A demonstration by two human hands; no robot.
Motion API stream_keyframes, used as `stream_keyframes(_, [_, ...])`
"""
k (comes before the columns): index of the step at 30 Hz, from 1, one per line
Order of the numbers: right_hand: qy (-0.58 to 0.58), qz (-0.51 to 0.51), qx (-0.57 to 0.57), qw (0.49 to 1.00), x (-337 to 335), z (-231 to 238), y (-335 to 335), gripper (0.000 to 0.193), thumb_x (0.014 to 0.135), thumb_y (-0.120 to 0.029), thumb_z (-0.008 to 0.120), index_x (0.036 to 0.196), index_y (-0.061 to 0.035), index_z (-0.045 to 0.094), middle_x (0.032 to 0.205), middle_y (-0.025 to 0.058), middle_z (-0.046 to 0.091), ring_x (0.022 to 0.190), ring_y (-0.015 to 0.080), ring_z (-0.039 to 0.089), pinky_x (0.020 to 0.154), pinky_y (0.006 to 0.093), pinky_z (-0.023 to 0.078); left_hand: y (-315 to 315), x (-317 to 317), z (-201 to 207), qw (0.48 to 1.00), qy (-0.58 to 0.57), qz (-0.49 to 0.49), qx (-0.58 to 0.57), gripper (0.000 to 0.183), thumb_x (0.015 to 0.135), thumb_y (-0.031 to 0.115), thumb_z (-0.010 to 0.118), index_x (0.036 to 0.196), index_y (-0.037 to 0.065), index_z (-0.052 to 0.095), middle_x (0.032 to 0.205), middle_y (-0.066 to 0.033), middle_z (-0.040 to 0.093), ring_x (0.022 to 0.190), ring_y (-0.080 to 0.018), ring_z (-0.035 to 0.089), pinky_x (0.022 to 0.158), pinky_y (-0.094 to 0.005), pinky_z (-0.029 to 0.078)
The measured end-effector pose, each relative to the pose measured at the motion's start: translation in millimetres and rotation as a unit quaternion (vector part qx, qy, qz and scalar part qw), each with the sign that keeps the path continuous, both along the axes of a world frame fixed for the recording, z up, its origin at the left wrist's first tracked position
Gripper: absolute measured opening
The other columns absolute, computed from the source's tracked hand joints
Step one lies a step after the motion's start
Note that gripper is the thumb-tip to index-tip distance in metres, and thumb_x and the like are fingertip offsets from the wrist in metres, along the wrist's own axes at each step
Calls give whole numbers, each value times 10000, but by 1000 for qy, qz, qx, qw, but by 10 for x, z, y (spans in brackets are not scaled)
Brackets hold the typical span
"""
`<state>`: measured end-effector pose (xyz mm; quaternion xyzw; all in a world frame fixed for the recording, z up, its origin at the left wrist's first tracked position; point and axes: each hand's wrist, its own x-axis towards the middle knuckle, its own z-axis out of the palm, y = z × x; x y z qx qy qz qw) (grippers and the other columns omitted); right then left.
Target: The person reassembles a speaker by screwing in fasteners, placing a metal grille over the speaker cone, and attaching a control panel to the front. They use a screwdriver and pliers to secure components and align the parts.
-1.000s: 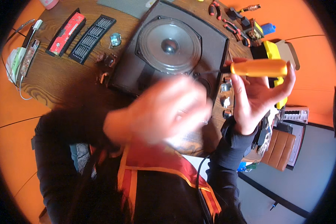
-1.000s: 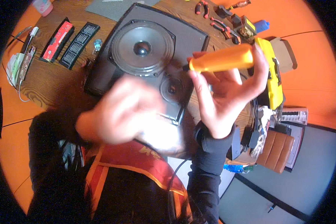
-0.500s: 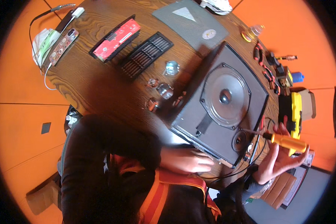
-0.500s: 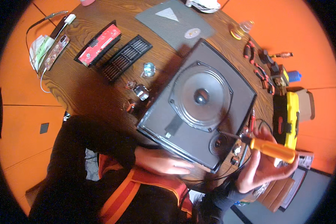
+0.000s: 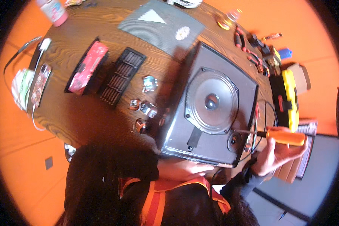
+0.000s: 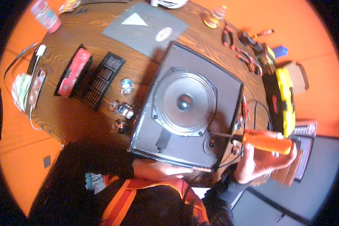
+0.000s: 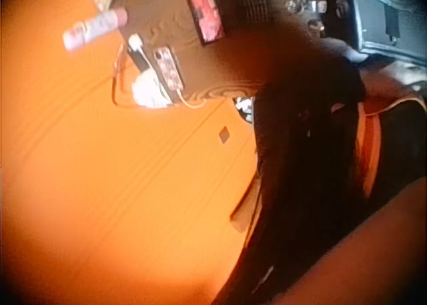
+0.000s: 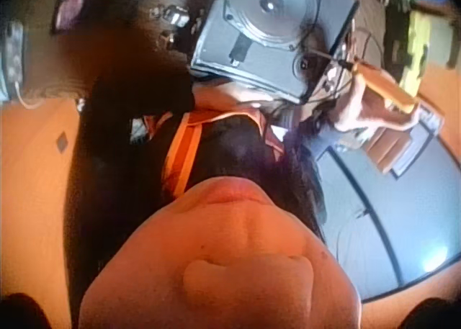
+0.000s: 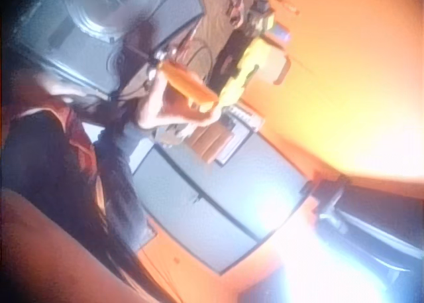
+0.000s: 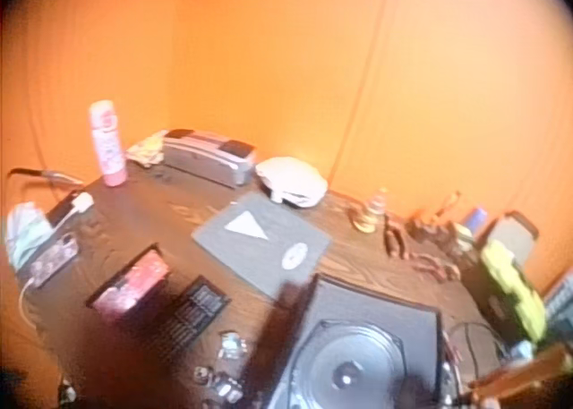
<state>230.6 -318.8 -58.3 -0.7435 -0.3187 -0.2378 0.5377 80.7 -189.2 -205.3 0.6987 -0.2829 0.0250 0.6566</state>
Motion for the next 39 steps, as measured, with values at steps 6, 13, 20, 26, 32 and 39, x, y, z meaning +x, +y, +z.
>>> stream_keyframes(6, [109, 133, 18, 985, -39, 78, 8, 775, 839, 36, 537, 1397, -272, 96, 1204, 346, 461, 1090, 375, 537, 841, 480, 500, 90, 36, 181, 997, -1, 0, 74, 396, 843, 91, 608, 1226, 29, 526, 1167, -148, 582, 1039, -285, 579, 906, -355, 456])
stream_keyframes(13, [-79, -15, -66, 995, -60, 68, 123, 849, 753, 65, 644, 1350, -257, 133, 963, 220, 565, 788, 290, 629, 695, 398, 559, 121, 55, 256, 981, 112, -73, 139, 465, 893, 189, 523, 1343, 120, 429, 1270, -143, 519, 1091, -302, 547, 942, -373, 424])
stream_keyframes(20, [56, 90, -30, 994, -78, 93, 217, 816, 811, 61, 567, 1376, -273, 81, 1064, 316, 531, 811, 317, 642, 709, 411, 569, 184, 83, 278, 929, 280, -220, 94, 488, 966, 297, 388, 1409, 109, 307, 1378, -177, 404, 1227, -293, 440, 1053, -345, 304])
stream_keyframes(26, [-33, 52, -30, 998, -6, 70, 228, 735, 827, -68, 616, 1358, -219, 131, 959, 255, 555, 734, 318, 627, 667, 428, 563, 148, 59, 212, 935, 231, -221, 155, 517, 979, 349, 337, 1417, 81, 272, 1410, -184, 356, 1283, -282, 378, 1084, -331, 256])
stream_keyframes(32, [-49, 49, -79, 994, -78, 107, 188, 793, 791, -57, 672, 1365, -199, 145, 979, 252, 567, 796, 304, 614, 695, 411, 561, 162, 29, 202, 935, 242, -211, 152, 506, 980, 363, 325, 1394, 73, 322, 1385, -172, 398, 1259, -285, 411, 1076, -339, 272])
stream_keyframes(39, [-10, 78, -28, 997, -58, 28, 189, 754, 841, -48, 598, 1377, -275, 120, 932, 250, 583, 747, 286, 590, 662, 418, 556, 159, 32, 247, 930, 283, -198, 125, 462, 971, 337, 364, 1340, 61, 401, 1310, -189, 467, 1183, -305, 469, 1026, -360, 336])
